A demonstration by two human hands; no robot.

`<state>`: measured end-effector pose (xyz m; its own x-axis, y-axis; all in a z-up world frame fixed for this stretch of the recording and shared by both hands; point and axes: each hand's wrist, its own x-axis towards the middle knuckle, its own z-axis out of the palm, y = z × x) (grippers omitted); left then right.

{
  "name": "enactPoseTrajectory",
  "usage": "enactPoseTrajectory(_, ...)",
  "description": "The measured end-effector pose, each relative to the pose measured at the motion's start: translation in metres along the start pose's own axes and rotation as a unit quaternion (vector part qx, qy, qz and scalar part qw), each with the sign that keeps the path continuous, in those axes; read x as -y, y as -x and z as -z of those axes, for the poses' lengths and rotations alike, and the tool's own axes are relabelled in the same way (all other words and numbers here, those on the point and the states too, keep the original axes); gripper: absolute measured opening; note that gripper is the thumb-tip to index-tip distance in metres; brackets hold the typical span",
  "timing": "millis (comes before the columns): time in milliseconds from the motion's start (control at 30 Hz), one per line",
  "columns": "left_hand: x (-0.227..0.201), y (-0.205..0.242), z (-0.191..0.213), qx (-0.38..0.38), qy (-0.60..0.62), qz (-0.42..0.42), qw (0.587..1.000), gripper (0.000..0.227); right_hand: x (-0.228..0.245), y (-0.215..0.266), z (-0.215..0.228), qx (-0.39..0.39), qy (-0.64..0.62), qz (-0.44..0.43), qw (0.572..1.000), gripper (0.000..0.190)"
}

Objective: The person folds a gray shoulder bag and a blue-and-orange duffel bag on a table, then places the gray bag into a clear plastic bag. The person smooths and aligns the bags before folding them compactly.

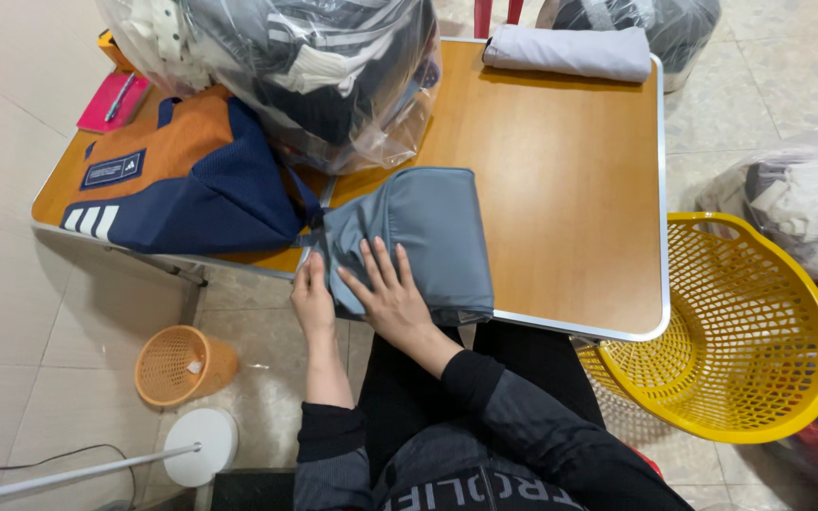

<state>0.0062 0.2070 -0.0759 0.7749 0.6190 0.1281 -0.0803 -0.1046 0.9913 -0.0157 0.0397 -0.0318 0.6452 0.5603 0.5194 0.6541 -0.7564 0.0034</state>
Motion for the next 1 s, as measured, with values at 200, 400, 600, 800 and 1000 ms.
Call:
enactPoseTrajectory(200, -0.008, -0.027, -0.007, 0.035, -0.173, 0.071, 0.982, 0.052, 0.007, 0.003, -0.001, 0.064, 0.048, 0.063, 0.995, 0.084)
enactPoseTrajectory(400, -0.030, -0.018, -0.027, -0.041, -0.394, -0.009, 0.918, 0.035, 0.010, 0.001, 0.037, 0.101, -0.155, 0.032, 0.982, 0.075)
enactPoseTrajectory(600, -0.032, -0.013, -0.028, -0.047, -0.445, -0.068, 0.892, 0.026, -0.039, -0.011, 0.068, -0.040, -0.241, -0.113, 0.963, 0.034)
enactPoseTrajectory(800, -0.026, -0.012, -0.039, -0.044, -0.436, -0.075, 0.896, 0.028, -0.078, -0.018, 0.074, 0.015, -0.100, -0.199, 0.975, 0.065)
enactPoseTrajectory(1000, -0.022, 0.023, -0.084, 0.034, -0.405, -0.088, 0.909, 0.031, -0.107, -0.001, 0.074, 0.087, -0.010, -0.225, 0.970, 0.071)
